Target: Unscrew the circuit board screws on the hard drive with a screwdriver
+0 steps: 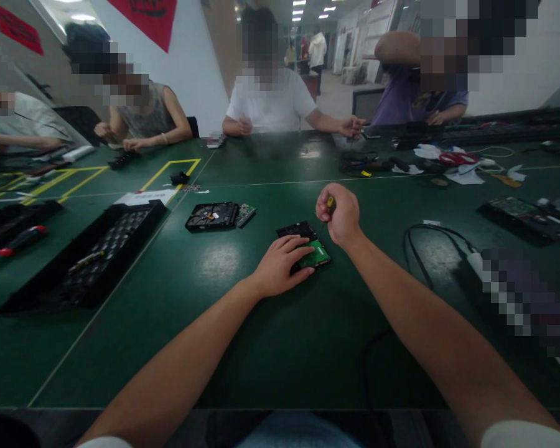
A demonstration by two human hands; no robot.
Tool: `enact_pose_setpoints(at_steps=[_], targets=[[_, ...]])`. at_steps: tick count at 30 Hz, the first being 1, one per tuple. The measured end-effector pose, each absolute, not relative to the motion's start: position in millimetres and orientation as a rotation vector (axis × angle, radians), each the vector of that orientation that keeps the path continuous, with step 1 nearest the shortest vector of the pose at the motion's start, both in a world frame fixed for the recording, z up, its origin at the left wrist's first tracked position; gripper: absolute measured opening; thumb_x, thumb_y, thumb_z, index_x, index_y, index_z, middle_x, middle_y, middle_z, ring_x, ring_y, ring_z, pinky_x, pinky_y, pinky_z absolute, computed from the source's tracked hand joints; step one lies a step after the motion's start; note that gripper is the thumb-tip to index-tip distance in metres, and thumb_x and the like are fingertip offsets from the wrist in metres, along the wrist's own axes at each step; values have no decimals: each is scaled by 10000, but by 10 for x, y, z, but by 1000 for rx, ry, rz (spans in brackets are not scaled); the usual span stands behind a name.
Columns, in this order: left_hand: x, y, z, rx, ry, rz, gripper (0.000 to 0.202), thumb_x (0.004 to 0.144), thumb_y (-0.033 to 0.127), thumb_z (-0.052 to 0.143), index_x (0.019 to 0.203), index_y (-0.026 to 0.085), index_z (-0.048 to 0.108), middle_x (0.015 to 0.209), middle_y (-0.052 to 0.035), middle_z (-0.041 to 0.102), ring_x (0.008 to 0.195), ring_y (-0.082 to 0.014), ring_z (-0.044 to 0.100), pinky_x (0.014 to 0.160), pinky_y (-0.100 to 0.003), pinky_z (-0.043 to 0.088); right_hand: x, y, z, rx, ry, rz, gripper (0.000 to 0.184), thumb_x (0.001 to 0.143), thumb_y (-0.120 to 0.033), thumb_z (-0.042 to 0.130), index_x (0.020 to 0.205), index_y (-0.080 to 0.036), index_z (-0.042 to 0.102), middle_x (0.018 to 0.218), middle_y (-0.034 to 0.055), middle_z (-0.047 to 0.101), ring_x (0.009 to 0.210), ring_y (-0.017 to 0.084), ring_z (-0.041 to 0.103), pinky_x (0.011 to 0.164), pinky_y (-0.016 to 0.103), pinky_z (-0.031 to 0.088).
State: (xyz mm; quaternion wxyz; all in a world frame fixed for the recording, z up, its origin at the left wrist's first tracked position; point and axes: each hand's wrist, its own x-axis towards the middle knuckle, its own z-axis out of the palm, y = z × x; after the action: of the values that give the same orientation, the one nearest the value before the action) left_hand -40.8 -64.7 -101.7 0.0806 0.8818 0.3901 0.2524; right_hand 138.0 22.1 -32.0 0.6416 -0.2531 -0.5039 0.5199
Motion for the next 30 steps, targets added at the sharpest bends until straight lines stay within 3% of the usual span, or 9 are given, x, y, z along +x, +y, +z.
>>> enact_pose_setpoints(at_steps=[7,14,22,25,30], targets=[[-413,-638,-1027,2645,1162,751,528,990,497,649,1462,266,597,1542,-99,583,1451,-347,498,1201,-581,418,1368,259,-355,-474,-1136,1310,359,937,-569,654,825,-252,526,568,-77,498,415,81,368,417,229,243],[-411,-638,-1034,2650,1162,762,520,989,492,652,1454,266,600,1544,-97,581,1453,-344,495,1202,-576,419,1368,283,-383,-495,-1145,1268,316,910,-499,706,844,-263,506,624,-74,559,457,94,451,433,227,299],[-408,-641,-1030,2644,1170,753,522,988,484,654,1461,270,598,1548,-96,577,1459,-348,488,1201,-581,417,1355,229,-310,-556,-1268,1303,358,921,-597,727,895,-240,722,800,-4,638,687,120,605,609,247,492],[-407,-644,-1023,2643,1165,755,515,989,480,653,1458,273,600,1544,-96,581,1454,-349,493,1200,-587,416,1344,225,-316,-532,-1276,1306,435,931,-659,682,913,-230,753,803,12,641,682,127,596,602,261,489],[-409,-638,-1025,2644,1166,753,519,991,492,648,1461,277,599,1547,-96,577,1454,-353,492,1193,-591,421,1340,249,-358,-533,-1218,1322,507,926,-708,642,818,-221,732,721,-4,580,571,105,502,495,258,386]])
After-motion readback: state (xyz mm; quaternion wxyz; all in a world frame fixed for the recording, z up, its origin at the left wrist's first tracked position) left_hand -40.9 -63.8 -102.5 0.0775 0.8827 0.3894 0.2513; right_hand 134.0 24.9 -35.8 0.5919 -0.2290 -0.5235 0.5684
